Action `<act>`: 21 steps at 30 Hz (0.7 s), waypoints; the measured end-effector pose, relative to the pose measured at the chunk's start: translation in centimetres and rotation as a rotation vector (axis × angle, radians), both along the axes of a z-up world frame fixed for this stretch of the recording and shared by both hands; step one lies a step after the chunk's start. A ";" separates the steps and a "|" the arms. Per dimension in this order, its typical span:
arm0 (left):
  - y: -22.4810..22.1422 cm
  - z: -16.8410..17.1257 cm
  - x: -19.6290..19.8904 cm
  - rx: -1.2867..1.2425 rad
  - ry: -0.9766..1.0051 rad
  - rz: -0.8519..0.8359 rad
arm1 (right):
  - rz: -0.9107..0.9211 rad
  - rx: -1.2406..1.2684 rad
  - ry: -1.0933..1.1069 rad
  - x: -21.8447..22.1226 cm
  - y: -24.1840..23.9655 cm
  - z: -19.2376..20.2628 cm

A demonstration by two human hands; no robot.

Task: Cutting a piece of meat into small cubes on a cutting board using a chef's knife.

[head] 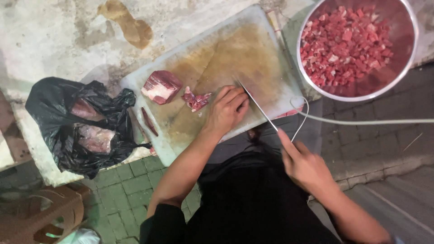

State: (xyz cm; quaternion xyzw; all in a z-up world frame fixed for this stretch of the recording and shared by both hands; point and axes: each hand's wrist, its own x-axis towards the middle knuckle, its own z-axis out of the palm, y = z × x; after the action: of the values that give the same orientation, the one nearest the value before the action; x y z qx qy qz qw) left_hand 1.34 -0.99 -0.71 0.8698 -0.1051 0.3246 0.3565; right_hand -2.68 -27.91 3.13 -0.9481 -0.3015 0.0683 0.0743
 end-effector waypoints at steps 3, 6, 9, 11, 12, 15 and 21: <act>-0.1 -0.2 0.0 0.036 -0.017 0.008 | 0.075 0.084 -0.069 3.0 5.3 0.4; -0.1 -0.5 -0.4 0.075 -0.032 0.020 | 0.069 0.227 -0.074 3.9 7.4 0.5; -0.4 -0.5 -0.3 0.056 -0.024 0.050 | 0.049 0.128 -0.034 2.1 3.9 1.6; -0.3 -0.4 -0.3 0.043 -0.021 0.047 | -0.033 0.032 0.110 0.6 0.7 1.3; -0.3 -0.4 -0.3 0.045 -0.016 0.054 | -0.026 0.032 0.114 0.8 1.5 1.5; -0.2 -0.5 -0.1 0.060 -0.028 0.038 | -0.005 0.064 -0.013 2.1 4.4 0.9; -0.1 -0.3 -0.7 0.046 -0.056 0.023 | 0.050 0.311 0.063 6.6 9.3 -0.1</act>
State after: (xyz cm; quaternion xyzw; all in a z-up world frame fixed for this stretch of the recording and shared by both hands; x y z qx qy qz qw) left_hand 0.59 -1.12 -0.98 0.8696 -0.1125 0.3502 0.3294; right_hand 3.89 -18.62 2.99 -0.9149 -0.3293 0.0523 0.2276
